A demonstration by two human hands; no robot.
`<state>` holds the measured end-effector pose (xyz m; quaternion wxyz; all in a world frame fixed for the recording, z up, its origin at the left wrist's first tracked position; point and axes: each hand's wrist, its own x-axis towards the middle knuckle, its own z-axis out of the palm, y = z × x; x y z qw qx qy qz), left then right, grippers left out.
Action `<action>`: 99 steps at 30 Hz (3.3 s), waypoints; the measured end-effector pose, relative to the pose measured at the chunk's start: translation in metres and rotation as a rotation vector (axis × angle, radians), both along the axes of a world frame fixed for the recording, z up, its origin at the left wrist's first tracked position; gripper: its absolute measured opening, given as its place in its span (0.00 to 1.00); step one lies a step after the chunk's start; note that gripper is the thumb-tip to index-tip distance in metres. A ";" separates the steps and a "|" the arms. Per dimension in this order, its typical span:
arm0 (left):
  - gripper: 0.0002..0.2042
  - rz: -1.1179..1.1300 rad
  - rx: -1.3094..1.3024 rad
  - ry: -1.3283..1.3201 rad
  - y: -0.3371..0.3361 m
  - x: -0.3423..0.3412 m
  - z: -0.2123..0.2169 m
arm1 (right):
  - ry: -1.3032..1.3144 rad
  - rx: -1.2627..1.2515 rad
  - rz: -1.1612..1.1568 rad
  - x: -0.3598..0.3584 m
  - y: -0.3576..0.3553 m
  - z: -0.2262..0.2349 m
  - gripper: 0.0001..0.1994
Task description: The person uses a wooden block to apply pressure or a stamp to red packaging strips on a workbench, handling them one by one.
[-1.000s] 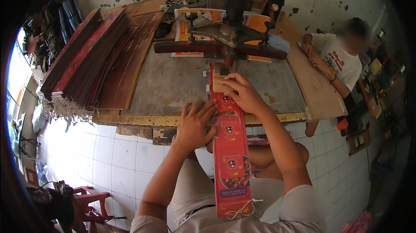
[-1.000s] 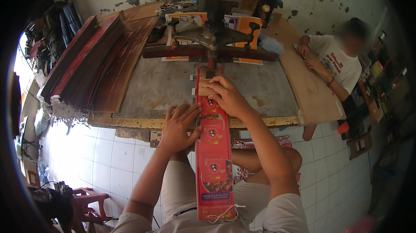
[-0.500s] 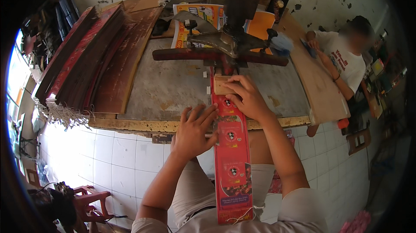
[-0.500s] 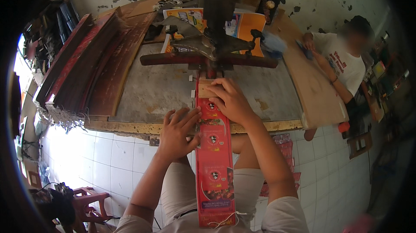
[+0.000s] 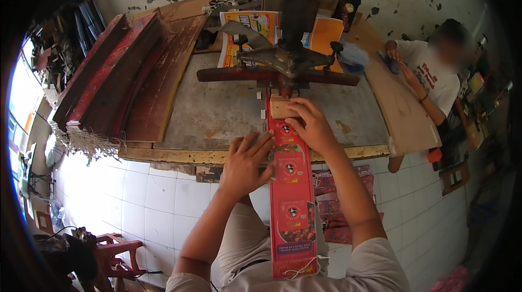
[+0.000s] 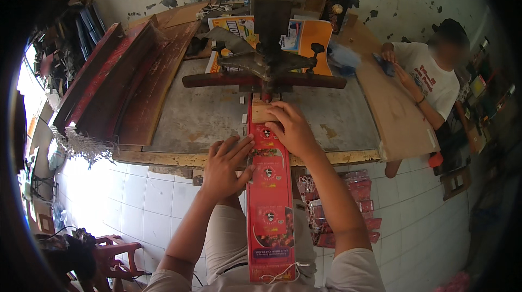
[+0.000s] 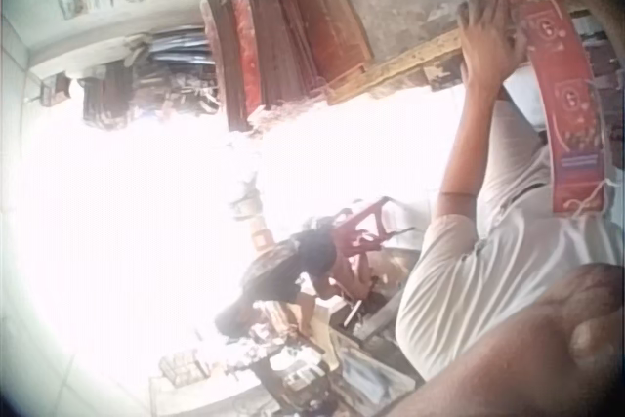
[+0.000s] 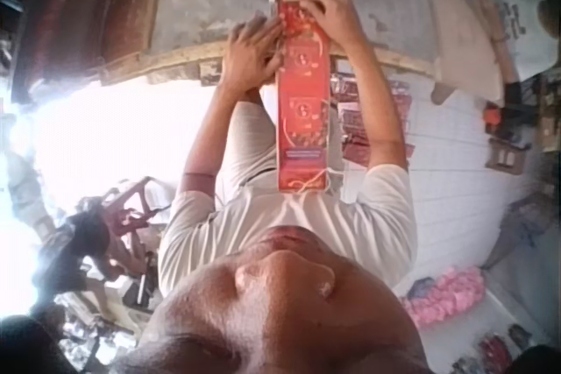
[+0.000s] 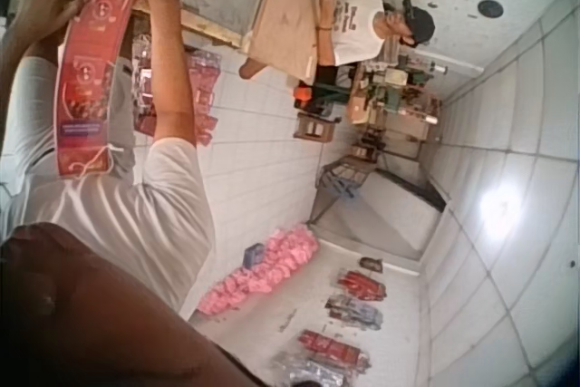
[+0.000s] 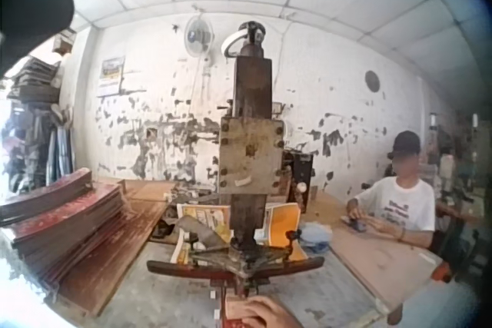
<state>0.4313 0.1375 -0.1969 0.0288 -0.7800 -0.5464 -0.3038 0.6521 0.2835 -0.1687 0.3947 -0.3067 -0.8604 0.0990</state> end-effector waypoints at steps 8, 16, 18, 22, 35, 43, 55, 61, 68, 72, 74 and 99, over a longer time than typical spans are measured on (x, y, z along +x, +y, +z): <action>0.28 0.118 0.045 -0.132 -0.039 -0.007 -0.047 | -0.068 -0.152 0.103 0.061 -0.101 0.017 0.16; 0.29 0.226 0.142 -0.033 -0.048 -0.004 -0.087 | 0.037 -0.107 -0.600 0.277 0.030 0.018 0.18; 0.29 0.223 0.182 -0.047 -0.038 0.003 -0.095 | -0.047 0.031 -0.687 0.362 0.084 -0.004 0.19; 0.28 0.257 0.181 -0.028 -0.040 0.002 -0.104 | -0.049 0.015 -0.827 0.392 0.116 -0.031 0.17; 0.26 0.289 0.287 0.022 -0.035 0.001 -0.124 | -0.109 0.043 -0.860 0.395 0.112 -0.039 0.22; 0.27 0.263 0.201 -0.093 -0.039 0.010 -0.105 | -0.217 0.139 -0.902 0.386 0.083 -0.038 0.26; 0.26 0.183 0.132 -0.253 -0.054 0.010 -0.046 | 0.265 -0.514 -0.158 0.104 -0.181 -0.049 0.21; 0.22 -0.060 0.021 -0.227 -0.062 0.014 -0.019 | 0.705 -1.060 0.016 0.074 -0.225 -0.053 0.36; 0.21 -0.093 0.021 -0.201 -0.062 0.020 -0.028 | 0.676 -0.903 -0.097 0.062 -0.239 -0.047 0.28; 0.23 -0.061 -0.034 -0.099 -0.041 0.019 -0.020 | 0.604 -0.856 -0.180 0.055 -0.218 -0.035 0.25; 0.24 -0.032 -0.023 -0.014 -0.025 0.012 -0.007 | 0.445 -0.780 -0.254 0.047 -0.190 -0.025 0.21; 0.27 0.019 -0.017 -0.026 0.023 0.004 0.003 | -0.170 -0.057 -0.191 0.040 -0.076 -0.026 0.20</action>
